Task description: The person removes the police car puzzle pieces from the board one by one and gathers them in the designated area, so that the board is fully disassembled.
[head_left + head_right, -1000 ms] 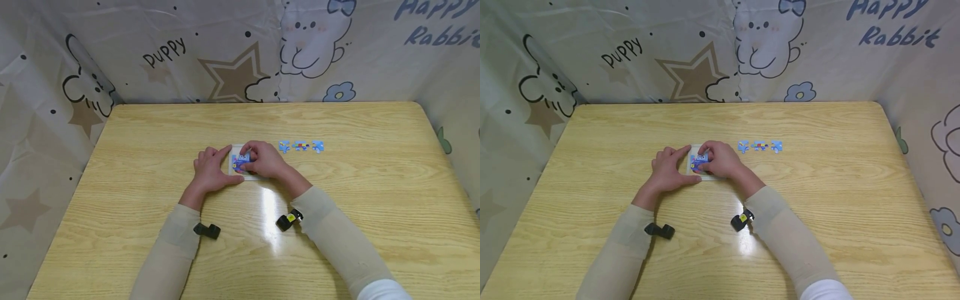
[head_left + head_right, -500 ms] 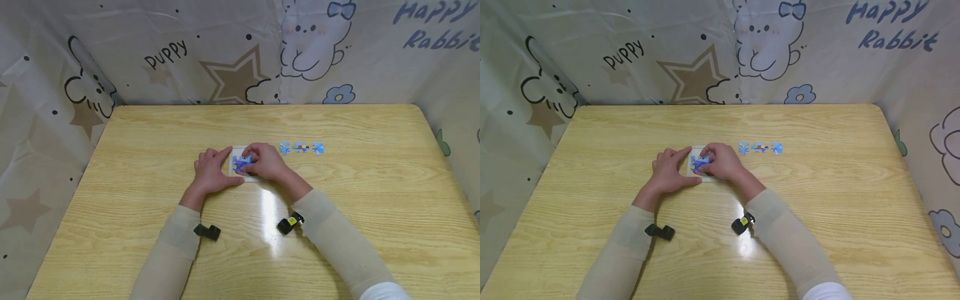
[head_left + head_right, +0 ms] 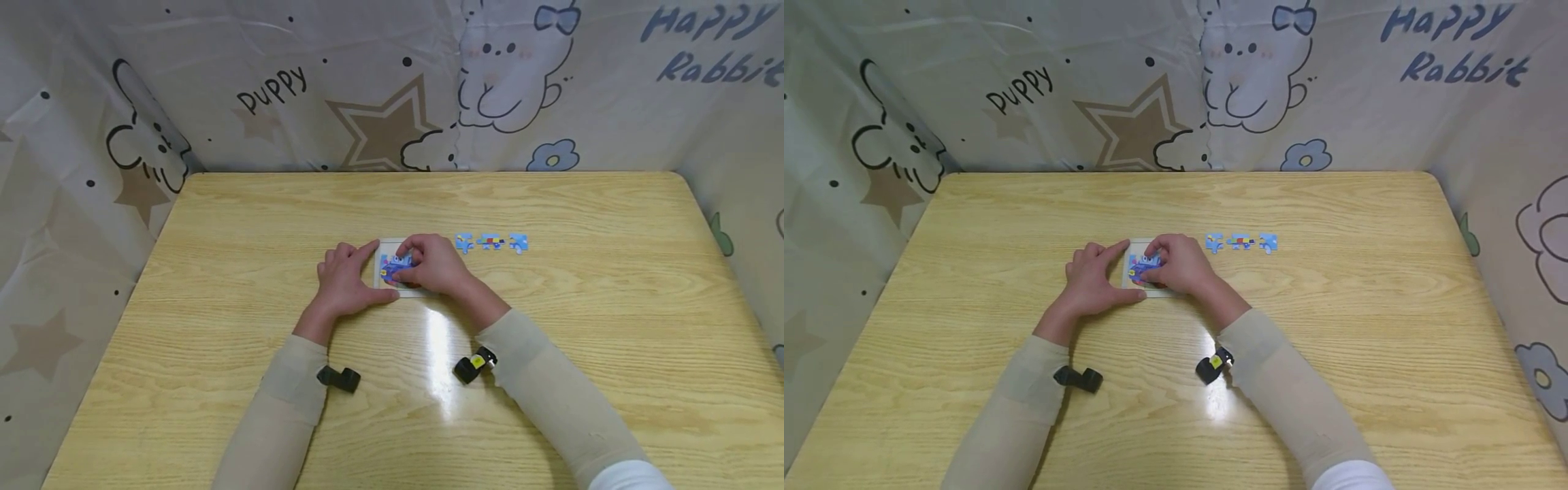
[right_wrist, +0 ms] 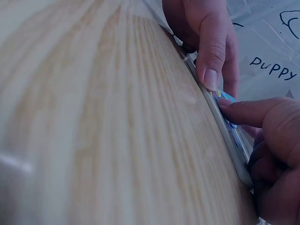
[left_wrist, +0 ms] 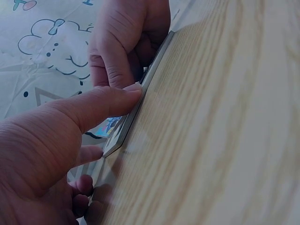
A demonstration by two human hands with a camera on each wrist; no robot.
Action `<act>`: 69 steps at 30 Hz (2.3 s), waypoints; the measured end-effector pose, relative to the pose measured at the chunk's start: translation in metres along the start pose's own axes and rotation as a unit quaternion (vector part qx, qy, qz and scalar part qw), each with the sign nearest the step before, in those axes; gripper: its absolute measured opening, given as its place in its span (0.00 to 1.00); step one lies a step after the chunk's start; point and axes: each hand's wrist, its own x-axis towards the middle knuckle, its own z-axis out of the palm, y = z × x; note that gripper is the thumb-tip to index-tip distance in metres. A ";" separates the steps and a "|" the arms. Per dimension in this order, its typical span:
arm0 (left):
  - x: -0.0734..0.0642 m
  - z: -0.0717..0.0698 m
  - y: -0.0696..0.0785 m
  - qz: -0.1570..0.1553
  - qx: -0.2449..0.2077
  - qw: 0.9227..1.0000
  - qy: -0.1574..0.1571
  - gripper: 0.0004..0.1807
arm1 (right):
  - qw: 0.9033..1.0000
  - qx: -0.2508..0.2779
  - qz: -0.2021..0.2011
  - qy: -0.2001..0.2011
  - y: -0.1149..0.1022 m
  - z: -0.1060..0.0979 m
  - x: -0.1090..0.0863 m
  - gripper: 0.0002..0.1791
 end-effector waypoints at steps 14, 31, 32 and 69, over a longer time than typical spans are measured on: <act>0.000 -0.001 0.001 -0.006 -0.001 1.000 -0.004 0.58 | 1.000 -0.007 -0.002 0.018 -0.002 0.002 -0.001 0.18; 0.000 -0.001 0.000 -0.002 -0.001 1.000 -0.003 0.57 | 0.995 -0.078 -0.039 0.040 -0.002 0.008 0.000 0.20; 0.000 -0.001 0.000 -0.001 -0.001 1.000 -0.004 0.57 | 0.995 -0.077 -0.039 0.042 -0.003 0.008 0.000 0.20; 0.000 -0.003 0.004 0.001 -0.006 1.000 -0.002 0.56 | 0.995 -0.069 -0.067 0.021 0.002 0.002 0.000 0.13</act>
